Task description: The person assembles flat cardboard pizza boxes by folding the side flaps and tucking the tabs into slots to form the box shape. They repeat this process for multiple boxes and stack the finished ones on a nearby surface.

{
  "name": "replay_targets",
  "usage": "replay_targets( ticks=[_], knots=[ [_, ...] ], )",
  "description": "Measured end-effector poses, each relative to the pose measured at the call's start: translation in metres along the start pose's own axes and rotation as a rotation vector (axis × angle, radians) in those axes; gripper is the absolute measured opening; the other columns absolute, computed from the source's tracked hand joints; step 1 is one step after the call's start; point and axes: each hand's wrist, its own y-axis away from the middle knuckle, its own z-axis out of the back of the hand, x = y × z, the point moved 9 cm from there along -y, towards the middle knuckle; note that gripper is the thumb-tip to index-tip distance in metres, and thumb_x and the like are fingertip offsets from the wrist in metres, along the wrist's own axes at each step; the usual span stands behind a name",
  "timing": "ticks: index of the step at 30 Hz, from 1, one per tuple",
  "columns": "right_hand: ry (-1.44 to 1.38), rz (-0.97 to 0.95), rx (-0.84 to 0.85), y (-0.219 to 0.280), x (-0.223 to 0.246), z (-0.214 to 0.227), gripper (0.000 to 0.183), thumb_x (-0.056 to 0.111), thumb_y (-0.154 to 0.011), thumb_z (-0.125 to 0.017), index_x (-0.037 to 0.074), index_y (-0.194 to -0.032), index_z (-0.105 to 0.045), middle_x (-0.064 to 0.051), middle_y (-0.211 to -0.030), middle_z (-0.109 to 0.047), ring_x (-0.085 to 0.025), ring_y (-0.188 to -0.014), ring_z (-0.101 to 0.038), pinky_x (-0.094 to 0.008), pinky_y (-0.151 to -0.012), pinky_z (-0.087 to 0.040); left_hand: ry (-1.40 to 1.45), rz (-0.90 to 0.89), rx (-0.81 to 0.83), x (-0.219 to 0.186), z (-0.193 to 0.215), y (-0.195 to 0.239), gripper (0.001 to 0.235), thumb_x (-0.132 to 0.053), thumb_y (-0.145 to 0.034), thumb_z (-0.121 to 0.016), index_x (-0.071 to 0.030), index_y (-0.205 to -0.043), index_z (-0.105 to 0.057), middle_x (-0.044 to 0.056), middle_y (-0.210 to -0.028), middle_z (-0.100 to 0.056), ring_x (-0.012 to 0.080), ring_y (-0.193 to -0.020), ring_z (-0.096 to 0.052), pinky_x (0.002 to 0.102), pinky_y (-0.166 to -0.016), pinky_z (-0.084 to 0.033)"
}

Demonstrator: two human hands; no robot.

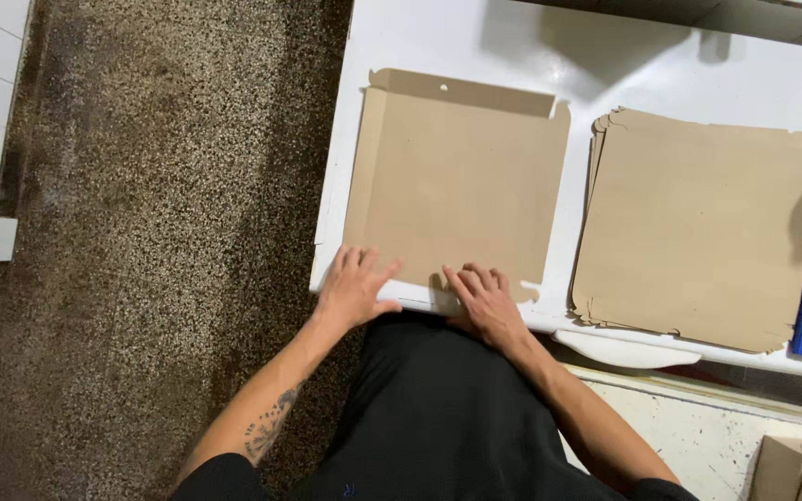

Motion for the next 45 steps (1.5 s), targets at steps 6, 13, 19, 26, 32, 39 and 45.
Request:
replay_targets(
  ticks=[6,13,19,26,32,39,45],
  knots=[
    [0.017,0.078,-0.323,0.017,0.009,-0.005,0.052,0.046,-0.099,-0.052,0.02,-0.144,-0.053,-0.006,-0.137,-0.05,-0.027,-0.117,-0.057,-0.039,-0.09,-0.046,-0.1,-0.072,-0.1,-0.019,0.009,0.002,0.096,-0.064,-0.066,-0.081,-0.029,-0.149,-0.05,0.019,-0.146,-0.048,0.0414,-0.119,-0.052,0.082,-0.101,-0.034],
    [-0.066,0.166,-0.394,0.034,0.015,0.026,0.037,0.025,-0.107,-0.046,0.015,-0.14,-0.058,-0.005,-0.115,-0.066,-0.022,-0.105,-0.065,-0.034,-0.086,-0.049,-0.143,-0.222,-0.314,-0.025,-0.001,0.017,0.072,-0.052,-0.066,-0.086,-0.024,-0.127,-0.062,0.009,-0.121,-0.061,0.0292,-0.095,-0.061,0.06,-0.093,-0.049],
    [-0.106,0.04,-0.311,0.026,-0.029,0.026,0.022,0.033,-0.101,-0.059,0.024,-0.12,-0.066,0.001,-0.106,-0.065,-0.021,-0.105,-0.064,-0.037,-0.084,-0.051,-0.122,-0.271,-0.286,-0.008,-0.02,0.0,0.025,-0.04,-0.094,-0.068,-0.025,-0.113,-0.065,0.002,-0.107,-0.063,0.0245,-0.095,-0.065,0.045,-0.087,-0.054],
    [-0.163,-0.292,-0.06,0.009,-0.09,0.024,0.021,0.04,-0.105,-0.054,0.027,-0.102,-0.069,0.003,-0.093,-0.069,-0.021,-0.098,-0.07,-0.037,-0.082,-0.055,0.152,0.099,0.072,0.035,-0.016,-0.055,0.025,-0.039,-0.102,-0.057,-0.021,-0.092,-0.071,0.001,-0.087,-0.069,0.0268,-0.091,-0.07,0.043,-0.086,-0.053],
    [-0.121,-0.405,0.078,-0.016,-0.121,-0.006,0.017,0.044,-0.102,-0.054,0.031,-0.1,-0.064,0.008,-0.09,-0.073,-0.017,-0.101,-0.071,-0.041,-0.092,-0.048,0.326,0.386,0.171,0.064,-0.003,-0.069,0.032,-0.052,-0.086,-0.073,-0.024,-0.103,-0.074,0.005,-0.102,-0.075,0.0307,-0.11,-0.068,0.046,-0.096,-0.05],
    [-0.02,-0.272,-0.223,-0.008,-0.119,-0.001,0.023,0.035,-0.089,-0.074,0.029,-0.102,-0.056,0.006,-0.097,-0.052,-0.017,-0.1,-0.055,-0.038,-0.09,-0.045,0.284,0.229,-0.249,0.061,0.006,-0.051,0.03,-0.039,-0.088,-0.079,-0.016,-0.081,-0.062,0.002,-0.085,-0.05,0.03,-0.099,-0.06,0.044,-0.086,-0.054],
    [0.022,-0.097,-0.274,0.015,-0.112,0.019,0.039,0.025,-0.097,-0.059,0.036,-0.135,-0.061,-0.002,-0.122,-0.06,-0.025,-0.116,-0.057,-0.042,-0.102,-0.043,-0.013,0.065,-0.335,0.052,-0.012,-0.041,0.013,-0.036,-0.094,-0.071,-0.023,-0.094,-0.069,0.002,-0.092,-0.057,0.0264,-0.099,-0.059,0.042,-0.086,-0.051]
  ],
)
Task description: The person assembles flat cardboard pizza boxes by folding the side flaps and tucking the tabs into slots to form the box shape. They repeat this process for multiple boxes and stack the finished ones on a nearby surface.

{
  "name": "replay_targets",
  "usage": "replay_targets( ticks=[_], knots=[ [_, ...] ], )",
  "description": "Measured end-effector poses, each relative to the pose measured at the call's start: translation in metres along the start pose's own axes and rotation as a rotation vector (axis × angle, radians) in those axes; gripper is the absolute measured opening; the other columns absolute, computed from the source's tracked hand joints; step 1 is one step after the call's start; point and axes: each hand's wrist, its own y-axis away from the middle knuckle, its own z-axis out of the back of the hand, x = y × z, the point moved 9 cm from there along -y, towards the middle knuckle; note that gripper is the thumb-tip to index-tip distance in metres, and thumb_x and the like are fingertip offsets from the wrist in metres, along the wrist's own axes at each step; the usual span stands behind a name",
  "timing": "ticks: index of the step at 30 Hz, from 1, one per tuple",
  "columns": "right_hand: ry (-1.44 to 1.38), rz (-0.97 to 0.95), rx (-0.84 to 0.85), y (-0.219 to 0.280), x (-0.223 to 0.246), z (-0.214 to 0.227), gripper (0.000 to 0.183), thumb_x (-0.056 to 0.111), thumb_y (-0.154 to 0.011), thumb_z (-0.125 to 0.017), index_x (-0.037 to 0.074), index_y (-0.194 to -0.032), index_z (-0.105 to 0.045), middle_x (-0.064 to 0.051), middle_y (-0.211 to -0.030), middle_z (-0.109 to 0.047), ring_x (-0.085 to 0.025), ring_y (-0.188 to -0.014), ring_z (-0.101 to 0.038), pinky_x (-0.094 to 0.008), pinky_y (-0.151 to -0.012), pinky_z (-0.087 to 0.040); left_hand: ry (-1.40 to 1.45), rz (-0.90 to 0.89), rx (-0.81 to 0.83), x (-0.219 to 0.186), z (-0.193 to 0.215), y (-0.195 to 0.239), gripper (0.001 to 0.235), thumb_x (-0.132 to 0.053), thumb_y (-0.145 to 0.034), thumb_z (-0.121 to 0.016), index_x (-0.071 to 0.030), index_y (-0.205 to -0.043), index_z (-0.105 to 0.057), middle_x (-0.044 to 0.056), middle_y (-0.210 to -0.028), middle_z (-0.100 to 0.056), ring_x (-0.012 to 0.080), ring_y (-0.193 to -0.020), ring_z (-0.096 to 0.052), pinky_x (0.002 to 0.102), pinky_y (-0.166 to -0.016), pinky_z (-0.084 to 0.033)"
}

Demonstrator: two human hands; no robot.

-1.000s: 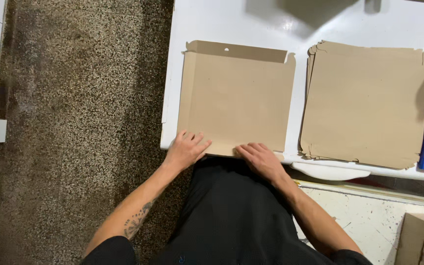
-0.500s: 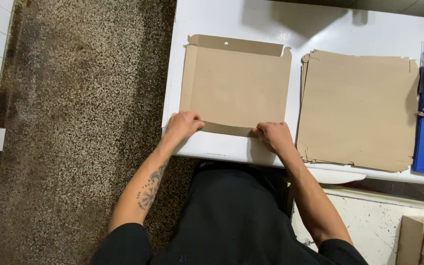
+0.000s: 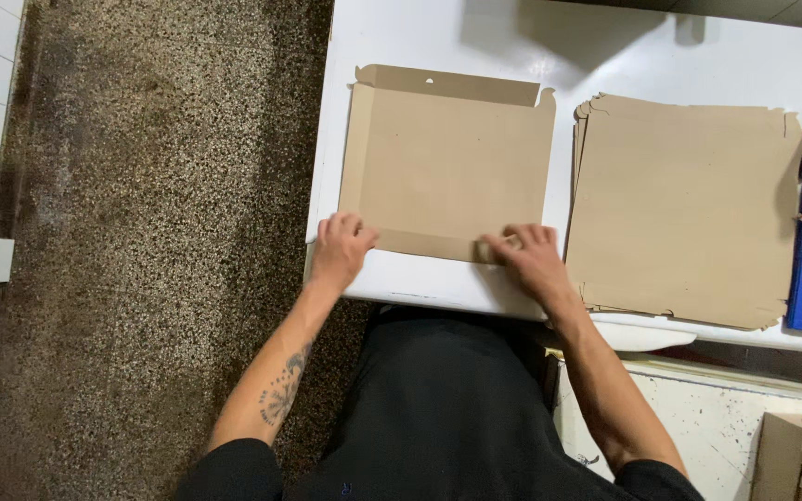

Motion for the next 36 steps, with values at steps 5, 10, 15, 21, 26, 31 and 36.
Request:
replay_targets(
  ticks=[5,10,15,21,26,31,36],
  knots=[
    [0.073,0.257,-0.052,-0.025,0.088,0.017,0.034,0.02,-0.097,-0.053,0.033,-0.128,-0.061,0.001,-0.117,-0.056,-0.023,-0.112,-0.054,-0.04,-0.09,-0.047,0.025,-0.26,-0.058,-0.089,0.04,-0.008,0.018,-0.026,-0.096,-0.063,-0.032,-0.112,-0.069,0.006,-0.096,-0.061,0.0308,-0.093,-0.062,0.045,-0.077,-0.051],
    [0.105,0.216,0.11,-0.031,0.107,-0.004,0.026,0.022,-0.093,-0.057,0.019,-0.118,-0.063,-0.002,-0.113,-0.049,-0.025,-0.111,-0.05,-0.039,-0.078,-0.051,-0.012,-0.333,-0.16,-0.101,0.031,-0.006,0.021,-0.022,-0.093,-0.06,-0.032,-0.11,-0.067,0.002,-0.097,-0.06,0.0252,-0.089,-0.059,0.042,-0.074,-0.047],
    [0.024,0.072,0.267,-0.003,0.073,-0.018,0.043,0.014,-0.092,-0.052,0.016,-0.134,-0.063,-0.007,-0.131,-0.052,-0.031,-0.131,-0.052,-0.04,-0.085,-0.059,-0.004,-0.092,0.028,-0.046,-0.003,0.008,0.028,-0.02,-0.089,-0.06,-0.033,-0.11,-0.074,0.001,-0.108,-0.064,0.0272,-0.104,-0.062,0.045,-0.083,-0.051],
    [0.085,-0.027,0.421,0.031,0.021,-0.024,0.044,0.019,-0.09,-0.056,0.016,-0.133,-0.062,-0.004,-0.131,-0.053,-0.028,-0.131,-0.057,-0.041,-0.094,-0.057,-0.11,-0.091,0.008,-0.022,0.012,0.016,0.035,-0.022,-0.085,-0.063,-0.023,-0.118,-0.073,0.006,-0.109,-0.065,0.0288,-0.111,-0.062,0.059,-0.106,-0.04],
    [0.046,-0.155,0.417,0.017,0.015,0.004,0.034,0.021,-0.09,-0.057,0.019,-0.123,-0.067,-0.003,-0.124,-0.057,-0.027,-0.128,-0.06,-0.043,-0.096,-0.056,-0.139,-0.03,0.054,-0.059,0.028,-0.004,0.034,-0.03,-0.083,-0.069,-0.008,-0.109,-0.074,0.013,-0.1,-0.066,0.0333,-0.105,-0.062,0.058,-0.1,-0.041],
    [-0.035,-0.349,0.322,0.013,-0.011,0.026,0.052,0.003,-0.088,-0.06,0.018,-0.137,-0.058,-0.008,-0.13,-0.058,-0.031,-0.124,-0.063,-0.044,-0.089,-0.059,0.059,-0.057,0.138,-0.115,0.012,-0.043,0.038,-0.03,-0.083,-0.074,-0.002,-0.108,-0.07,0.017,-0.099,-0.062,0.0373,-0.098,-0.062,0.05,-0.08,-0.051],
    [-0.374,-0.454,0.335,0.038,-0.055,-0.019,0.029,0.012,-0.097,-0.06,0.024,-0.122,-0.068,-0.004,-0.116,-0.065,-0.031,-0.115,-0.067,-0.043,-0.09,-0.058,0.052,-0.355,-0.081,-0.167,-0.01,-0.068,0.006,-0.015,-0.087,-0.065,-0.015,-0.085,-0.06,0.004,-0.079,-0.055,0.0273,-0.081,-0.057,0.042,-0.069,-0.045]
  ],
)
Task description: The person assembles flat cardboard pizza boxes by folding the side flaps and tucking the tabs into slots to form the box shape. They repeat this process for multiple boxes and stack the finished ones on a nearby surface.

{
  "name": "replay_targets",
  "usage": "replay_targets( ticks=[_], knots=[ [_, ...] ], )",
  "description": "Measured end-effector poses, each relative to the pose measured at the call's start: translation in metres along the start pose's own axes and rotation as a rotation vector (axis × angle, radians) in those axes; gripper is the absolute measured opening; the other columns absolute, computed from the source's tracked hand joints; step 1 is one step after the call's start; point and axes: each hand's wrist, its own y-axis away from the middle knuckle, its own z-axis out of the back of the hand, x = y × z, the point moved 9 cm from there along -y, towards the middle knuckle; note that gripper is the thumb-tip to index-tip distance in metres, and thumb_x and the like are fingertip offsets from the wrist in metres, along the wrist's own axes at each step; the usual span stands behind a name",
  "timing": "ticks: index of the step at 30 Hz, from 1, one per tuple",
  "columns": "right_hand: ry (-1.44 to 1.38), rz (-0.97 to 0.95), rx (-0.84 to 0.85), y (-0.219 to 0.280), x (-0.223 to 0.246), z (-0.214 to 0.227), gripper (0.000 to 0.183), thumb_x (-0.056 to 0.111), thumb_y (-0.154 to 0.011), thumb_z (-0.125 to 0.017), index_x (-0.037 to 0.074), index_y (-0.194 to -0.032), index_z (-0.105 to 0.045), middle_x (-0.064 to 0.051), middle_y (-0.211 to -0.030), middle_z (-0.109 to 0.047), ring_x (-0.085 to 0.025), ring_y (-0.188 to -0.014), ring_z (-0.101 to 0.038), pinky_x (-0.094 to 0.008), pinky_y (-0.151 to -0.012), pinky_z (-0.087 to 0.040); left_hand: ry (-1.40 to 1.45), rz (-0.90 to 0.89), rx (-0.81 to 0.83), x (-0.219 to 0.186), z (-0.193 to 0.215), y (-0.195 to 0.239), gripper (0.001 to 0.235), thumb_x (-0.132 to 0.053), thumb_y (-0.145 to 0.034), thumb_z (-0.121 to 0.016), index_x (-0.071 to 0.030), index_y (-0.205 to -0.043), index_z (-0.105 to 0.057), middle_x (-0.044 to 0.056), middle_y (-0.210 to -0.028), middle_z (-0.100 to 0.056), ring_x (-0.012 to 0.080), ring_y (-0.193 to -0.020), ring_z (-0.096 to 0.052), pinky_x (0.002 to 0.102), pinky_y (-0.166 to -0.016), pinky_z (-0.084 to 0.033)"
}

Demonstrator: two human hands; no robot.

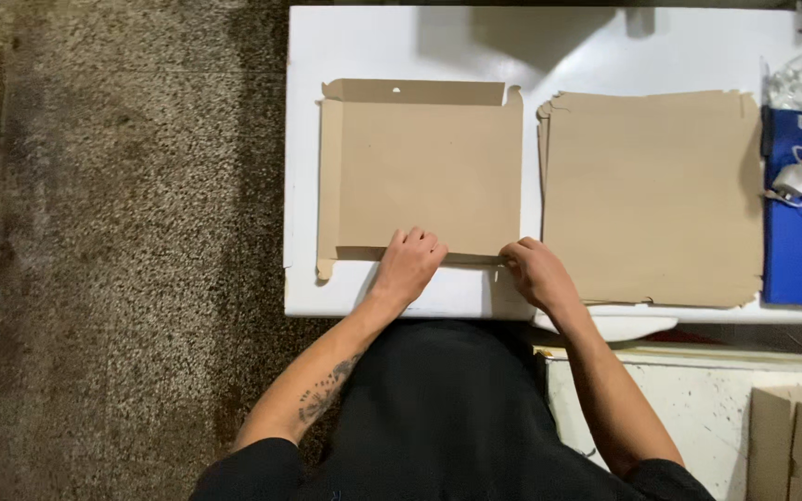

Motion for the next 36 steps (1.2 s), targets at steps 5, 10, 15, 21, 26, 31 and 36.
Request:
replay_targets(
  ticks=[5,10,15,21,26,31,36],
  knots=[
    [-0.076,0.161,-0.044,0.032,0.02,0.026,0.018,0.016,-0.098,-0.058,0.023,-0.109,-0.071,-0.005,-0.113,-0.067,-0.032,-0.11,-0.068,-0.044,-0.093,-0.058,0.029,-0.076,0.114,-0.012,-0.027,0.009,0.006,-0.016,-0.093,-0.063,-0.018,-0.093,-0.057,0.006,-0.1,-0.054,0.0307,-0.102,-0.057,0.053,-0.087,-0.047],
    [-0.054,0.177,-0.166,0.041,0.013,0.005,0.023,0.012,-0.093,-0.063,0.028,-0.107,-0.074,0.001,-0.116,-0.064,-0.025,-0.108,-0.068,-0.041,-0.091,-0.061,0.124,-0.033,0.648,-0.035,0.013,0.015,0.045,-0.027,-0.105,-0.048,-0.039,-0.149,-0.047,0.014,-0.164,-0.034,0.046,-0.155,-0.023,0.078,-0.112,-0.024],
    [-0.174,0.048,-0.603,0.038,-0.025,-0.034,0.044,0.013,-0.075,-0.076,0.033,-0.114,-0.071,0.007,-0.091,-0.07,-0.015,-0.09,-0.072,-0.033,-0.081,-0.061,0.065,-0.035,0.662,-0.038,0.007,0.02,0.065,-0.028,-0.094,-0.059,-0.045,-0.153,-0.039,0.017,-0.169,-0.022,0.049,-0.156,-0.011,0.082,-0.111,-0.019],
    [-0.171,-0.013,-0.539,0.05,0.0,-0.023,0.021,0.026,-0.086,-0.078,0.027,-0.106,-0.071,0.005,-0.087,-0.071,-0.018,-0.086,-0.069,-0.036,-0.077,-0.058,0.056,-0.037,0.661,-0.038,0.01,0.02,0.066,-0.032,-0.093,-0.062,-0.044,-0.154,-0.038,0.017,-0.169,-0.022,0.0487,-0.156,-0.012,0.082,-0.112,-0.018],
    [-0.278,0.08,-0.509,0.056,0.003,-0.025,0.021,0.019,-0.09,-0.075,0.025,-0.11,-0.073,0.005,-0.104,-0.077,-0.017,-0.085,-0.071,-0.032,-0.075,-0.057,0.053,-0.039,0.661,-0.038,0.008,0.02,0.067,-0.031,-0.092,-0.062,-0.044,-0.154,-0.038,0.017,-0.169,-0.022,0.0483,-0.156,-0.012,0.082,-0.112,-0.018],
    [0.115,0.301,-0.505,0.061,0.035,-0.026,0.023,0.022,-0.103,-0.06,0.03,-0.121,-0.071,0.006,-0.125,-0.07,-0.018,-0.09,-0.063,-0.032,-0.075,-0.052,0.059,-0.041,0.653,-0.038,0.007,0.02,0.067,-0.031,-0.092,-0.061,-0.043,-0.154,-0.038,0.018,-0.169,-0.021,0.0491,-0.155,-0.012,0.082,-0.111,-0.019],
    [0.36,0.378,-0.417,0.067,0.052,-0.028,0.03,0.026,-0.1,-0.058,0.026,-0.129,-0.066,0.003,-0.131,-0.06,-0.02,-0.095,-0.056,-0.033,-0.075,-0.046,0.056,-0.051,0.638,-0.037,0.007,0.019,0.071,-0.033,-0.09,-0.064,-0.044,-0.155,-0.037,0.018,-0.168,-0.025,0.0485,-0.155,-0.015,0.082,-0.111,-0.02]
  ],
)
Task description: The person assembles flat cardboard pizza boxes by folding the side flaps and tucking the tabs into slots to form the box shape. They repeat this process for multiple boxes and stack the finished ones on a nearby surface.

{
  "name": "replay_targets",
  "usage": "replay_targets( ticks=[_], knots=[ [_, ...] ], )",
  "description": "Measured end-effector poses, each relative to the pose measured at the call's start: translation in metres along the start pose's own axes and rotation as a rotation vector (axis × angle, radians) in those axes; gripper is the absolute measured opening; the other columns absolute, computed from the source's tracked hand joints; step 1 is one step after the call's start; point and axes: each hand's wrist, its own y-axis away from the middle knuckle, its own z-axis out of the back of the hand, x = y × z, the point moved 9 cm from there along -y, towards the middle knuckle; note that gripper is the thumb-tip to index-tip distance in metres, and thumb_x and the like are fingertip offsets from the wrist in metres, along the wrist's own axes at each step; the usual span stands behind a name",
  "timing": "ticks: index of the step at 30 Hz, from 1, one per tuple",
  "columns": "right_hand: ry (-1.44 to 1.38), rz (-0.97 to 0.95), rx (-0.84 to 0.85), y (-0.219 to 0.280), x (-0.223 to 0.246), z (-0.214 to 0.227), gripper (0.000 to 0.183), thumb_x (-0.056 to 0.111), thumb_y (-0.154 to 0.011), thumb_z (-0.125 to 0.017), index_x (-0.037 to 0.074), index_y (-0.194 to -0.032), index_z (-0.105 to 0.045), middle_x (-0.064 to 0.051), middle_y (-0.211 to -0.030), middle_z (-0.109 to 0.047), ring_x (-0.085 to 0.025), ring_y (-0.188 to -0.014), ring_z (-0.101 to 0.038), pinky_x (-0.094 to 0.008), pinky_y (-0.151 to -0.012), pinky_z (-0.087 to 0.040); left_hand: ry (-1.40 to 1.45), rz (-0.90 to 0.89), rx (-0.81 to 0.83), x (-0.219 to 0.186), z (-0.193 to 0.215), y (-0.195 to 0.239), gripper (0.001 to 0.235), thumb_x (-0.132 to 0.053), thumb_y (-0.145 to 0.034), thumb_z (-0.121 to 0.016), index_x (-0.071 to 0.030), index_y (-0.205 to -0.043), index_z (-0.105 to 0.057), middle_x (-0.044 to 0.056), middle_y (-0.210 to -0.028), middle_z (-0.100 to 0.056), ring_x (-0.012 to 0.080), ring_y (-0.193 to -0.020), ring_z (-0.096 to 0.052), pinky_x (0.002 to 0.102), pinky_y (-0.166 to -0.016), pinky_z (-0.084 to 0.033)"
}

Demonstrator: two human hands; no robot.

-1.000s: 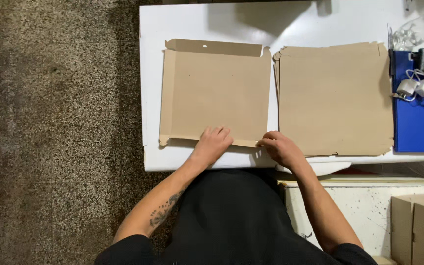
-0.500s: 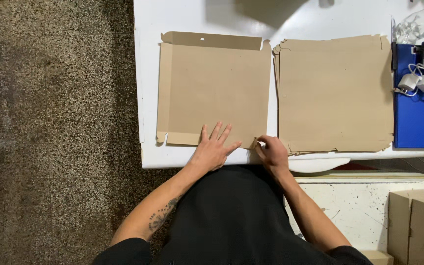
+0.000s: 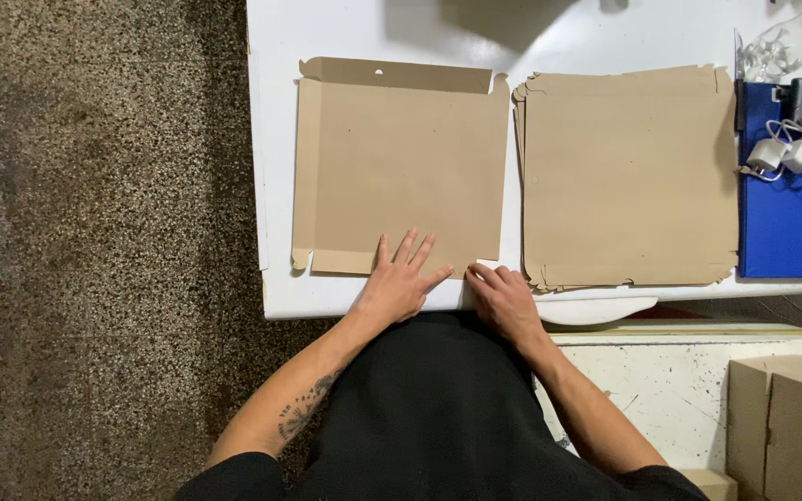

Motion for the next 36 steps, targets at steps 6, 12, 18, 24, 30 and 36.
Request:
replay_targets(
  ticks=[6,12,18,24,30,36],
  knots=[
    [-0.411,-0.33,0.628,-0.017,-0.024,0.014,0.064,0.016,-0.101,-0.053,0.03,-0.159,-0.028,-0.012,-0.124,-0.074,-0.047,-0.094,-0.07,-0.057,-0.089,-0.053,-0.019,-0.004,-0.153,0.014,-0.014,-0.007,0.064,-0.026,-0.087,-0.064,-0.037,-0.148,-0.048,0.01,-0.159,-0.041,0.0377,-0.15,-0.032,0.071,-0.111,-0.031],
    [-0.482,-0.378,0.624,-0.001,-0.046,0.015,0.058,0.024,-0.102,-0.051,0.045,-0.153,-0.036,-0.013,-0.09,-0.076,-0.045,-0.094,-0.072,-0.055,-0.091,-0.054,0.011,-0.009,-0.273,0.02,-0.026,-0.007,0.062,-0.022,-0.085,-0.065,-0.03,-0.144,-0.051,0.008,-0.155,-0.046,0.0361,-0.147,-0.037,0.071,-0.11,-0.035],
    [-0.063,-0.314,0.139,0.001,-0.073,-0.01,0.054,0.025,-0.089,-0.064,0.043,-0.14,-0.055,0.012,-0.149,-0.053,-0.019,-0.118,-0.058,-0.038,-0.097,-0.049,0.111,0.136,-0.436,0.032,0.003,0.002,0.052,-0.071,-0.084,-0.055,-0.023,-0.095,-0.073,0.007,-0.123,-0.065,0.0344,-0.135,-0.051,0.072,-0.106,-0.037],
    [0.049,-0.241,0.424,-0.038,-0.037,-0.008,0.094,-0.003,-0.083,-0.064,0.04,-0.161,-0.033,0.002,-0.177,-0.016,-0.026,-0.163,-0.005,-0.05,-0.129,-0.007,0.132,0.464,-0.415,0.095,0.017,0.016,0.087,-0.072,-0.091,-0.05,-0.005,-0.147,-0.049,0.021,-0.117,-0.061,0.0396,-0.123,-0.054,0.079,-0.106,-0.031],
    [-0.019,-0.196,0.388,-0.064,-0.01,-0.014,0.076,0.033,-0.093,-0.061,0.034,-0.162,-0.03,-0.005,-0.174,-0.02,-0.029,-0.162,-0.009,-0.053,-0.13,-0.008,0.231,0.353,-0.168,0.127,0.011,0.019,0.087,-0.064,-0.086,-0.068,-0.022,-0.157,-0.039,0.019,-0.168,-0.023,0.0404,-0.157,-0.017,0.075,-0.119,-0.014],
    [0.02,-0.026,0.401,-0.101,-0.01,-0.01,0.09,0.062,-0.089,-0.064,0.035,-0.165,-0.024,-0.002,-0.173,-0.022,-0.031,-0.162,-0.009,-0.059,-0.129,-0.005,0.078,0.228,0.084,0.16,0.018,0.017,0.11,-0.058,-0.076,-0.08,-0.032,-0.164,-0.021,-0.003,-0.175,-0.011,0.027,-0.162,-0.008,0.067,-0.126,-0.009]
  ],
)
